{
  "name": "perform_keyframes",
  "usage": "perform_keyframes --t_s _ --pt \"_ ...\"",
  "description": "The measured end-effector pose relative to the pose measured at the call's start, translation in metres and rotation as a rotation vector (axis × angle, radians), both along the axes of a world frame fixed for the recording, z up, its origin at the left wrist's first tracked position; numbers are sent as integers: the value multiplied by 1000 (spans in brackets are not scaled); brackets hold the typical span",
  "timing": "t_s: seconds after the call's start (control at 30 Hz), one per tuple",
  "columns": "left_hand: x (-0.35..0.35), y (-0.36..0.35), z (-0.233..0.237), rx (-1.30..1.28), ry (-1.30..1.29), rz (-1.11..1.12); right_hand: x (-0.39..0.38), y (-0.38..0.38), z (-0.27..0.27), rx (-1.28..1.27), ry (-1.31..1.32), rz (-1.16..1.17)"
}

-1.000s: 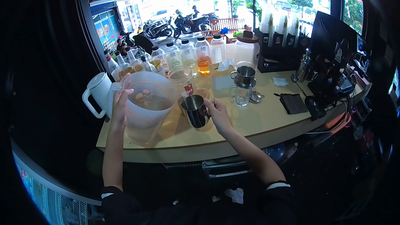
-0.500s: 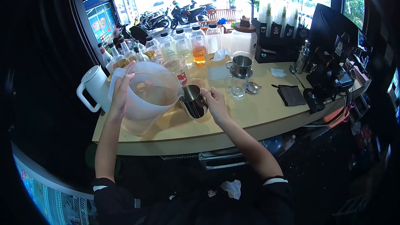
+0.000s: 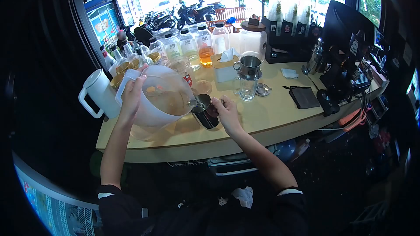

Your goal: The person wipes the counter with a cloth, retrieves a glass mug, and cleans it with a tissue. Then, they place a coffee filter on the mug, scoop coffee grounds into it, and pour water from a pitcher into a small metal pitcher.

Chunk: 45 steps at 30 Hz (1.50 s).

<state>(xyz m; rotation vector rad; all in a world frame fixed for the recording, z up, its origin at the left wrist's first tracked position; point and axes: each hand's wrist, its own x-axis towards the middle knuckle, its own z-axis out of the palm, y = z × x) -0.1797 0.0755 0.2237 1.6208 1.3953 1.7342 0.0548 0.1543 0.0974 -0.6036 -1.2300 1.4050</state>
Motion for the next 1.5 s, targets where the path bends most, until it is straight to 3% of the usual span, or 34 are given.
perform_keyframes --t_s 1.5 --pt "4 13 -12 87 24 -50 16 -16 -3 -86 49 -51"
